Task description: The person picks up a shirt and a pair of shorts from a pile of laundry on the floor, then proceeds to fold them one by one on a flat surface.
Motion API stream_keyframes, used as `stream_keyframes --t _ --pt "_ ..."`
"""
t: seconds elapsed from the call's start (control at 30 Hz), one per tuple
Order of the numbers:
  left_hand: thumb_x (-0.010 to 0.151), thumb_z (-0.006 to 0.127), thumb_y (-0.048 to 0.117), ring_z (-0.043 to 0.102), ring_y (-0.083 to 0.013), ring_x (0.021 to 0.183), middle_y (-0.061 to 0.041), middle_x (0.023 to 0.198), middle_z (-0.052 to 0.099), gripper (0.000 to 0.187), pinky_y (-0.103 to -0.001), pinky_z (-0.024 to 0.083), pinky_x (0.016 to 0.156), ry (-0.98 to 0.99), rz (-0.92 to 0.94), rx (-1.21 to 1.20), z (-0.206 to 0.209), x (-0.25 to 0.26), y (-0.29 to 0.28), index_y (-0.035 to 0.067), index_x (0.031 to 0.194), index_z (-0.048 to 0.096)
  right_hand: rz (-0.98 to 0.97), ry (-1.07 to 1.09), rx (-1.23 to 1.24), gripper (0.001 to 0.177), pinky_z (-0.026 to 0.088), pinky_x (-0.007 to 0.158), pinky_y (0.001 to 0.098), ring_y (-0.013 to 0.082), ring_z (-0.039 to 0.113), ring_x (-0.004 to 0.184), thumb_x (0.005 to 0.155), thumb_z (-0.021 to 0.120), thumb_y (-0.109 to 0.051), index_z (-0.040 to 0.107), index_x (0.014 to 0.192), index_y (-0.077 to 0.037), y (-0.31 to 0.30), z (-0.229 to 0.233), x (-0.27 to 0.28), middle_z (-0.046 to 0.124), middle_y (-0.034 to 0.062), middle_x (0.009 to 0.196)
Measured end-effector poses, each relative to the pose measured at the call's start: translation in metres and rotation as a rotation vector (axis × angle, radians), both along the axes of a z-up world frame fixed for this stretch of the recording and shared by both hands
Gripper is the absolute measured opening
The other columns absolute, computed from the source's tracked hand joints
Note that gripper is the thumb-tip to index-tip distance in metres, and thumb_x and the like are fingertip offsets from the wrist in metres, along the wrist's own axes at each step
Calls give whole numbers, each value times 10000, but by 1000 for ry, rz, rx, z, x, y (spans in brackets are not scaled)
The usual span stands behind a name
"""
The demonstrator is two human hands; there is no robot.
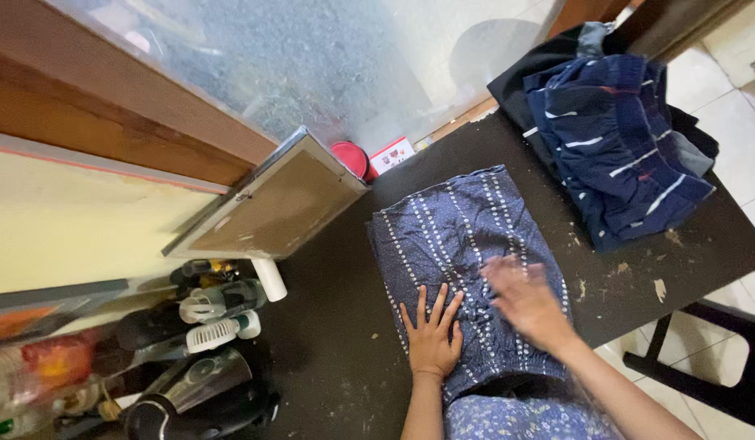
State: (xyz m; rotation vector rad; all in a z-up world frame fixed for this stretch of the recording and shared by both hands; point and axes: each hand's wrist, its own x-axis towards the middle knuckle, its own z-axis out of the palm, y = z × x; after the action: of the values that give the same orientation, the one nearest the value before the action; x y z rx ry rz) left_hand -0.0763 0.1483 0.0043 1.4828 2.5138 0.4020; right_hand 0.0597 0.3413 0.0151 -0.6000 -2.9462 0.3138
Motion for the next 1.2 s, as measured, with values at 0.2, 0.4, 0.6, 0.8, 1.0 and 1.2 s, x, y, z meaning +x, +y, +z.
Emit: stream_keyframes --t 0.2,0.4,0.6,0.8,1.0,1.2 --pt "924 535 336 139 -314 1556 63 1683 271 613 -695 27 1177 -10 -6 -74 -4 -3 1 360 1524 409 371 -38 -153 594 74 1209 537 223 134 1544 1006 448 -395 309 1577 -309 19 -5 -70 247 -23 1660" --pt "906 543 320 152 -285 1558 85 1681 281 679 -680 29 1185 -21 24 -47 -1 -2 1 400 1566 401 171 97 -119 597 85 1232 588 270 124 1570 1019 412 -421 311 1593 -293 81 -15 -135 224 9 1691" --pt "911 540 309 181 -274 1559 96 1681 295 678 -679 42 1190 -47 36 -31 -2 -2 -1 416 1567 409 -58 5 -181 593 54 1256 579 262 64 1592 1047 396 -407 296 1618 -283 90 -13 -157 159 -3 1720" --pt "902 543 306 182 -274 1560 81 1673 328 669 -684 49 1194 -32 38 5 -9 -2 -4 400 1557 441 257 118 -190 573 68 1230 646 327 141 1587 1058 369 -309 317 1610 -166 26 11 -130 220 88 1706" --pt "916 556 315 177 -278 1577 60 1650 353 557 -705 32 1202 -95 50 -11 -13 -1 -4 334 1471 506 548 -32 -145 583 114 1186 614 213 197 1535 991 469 -426 381 1554 -302 2 -2 -158 289 -23 1652" --pt "891 555 290 190 -272 1559 59 1664 336 645 -672 45 1203 -28 46 18 -3 -2 -2 363 1528 481 363 34 -69 630 135 1198 643 234 225 1535 964 520 -473 386 1556 -301 7 -16 -220 306 -23 1654"
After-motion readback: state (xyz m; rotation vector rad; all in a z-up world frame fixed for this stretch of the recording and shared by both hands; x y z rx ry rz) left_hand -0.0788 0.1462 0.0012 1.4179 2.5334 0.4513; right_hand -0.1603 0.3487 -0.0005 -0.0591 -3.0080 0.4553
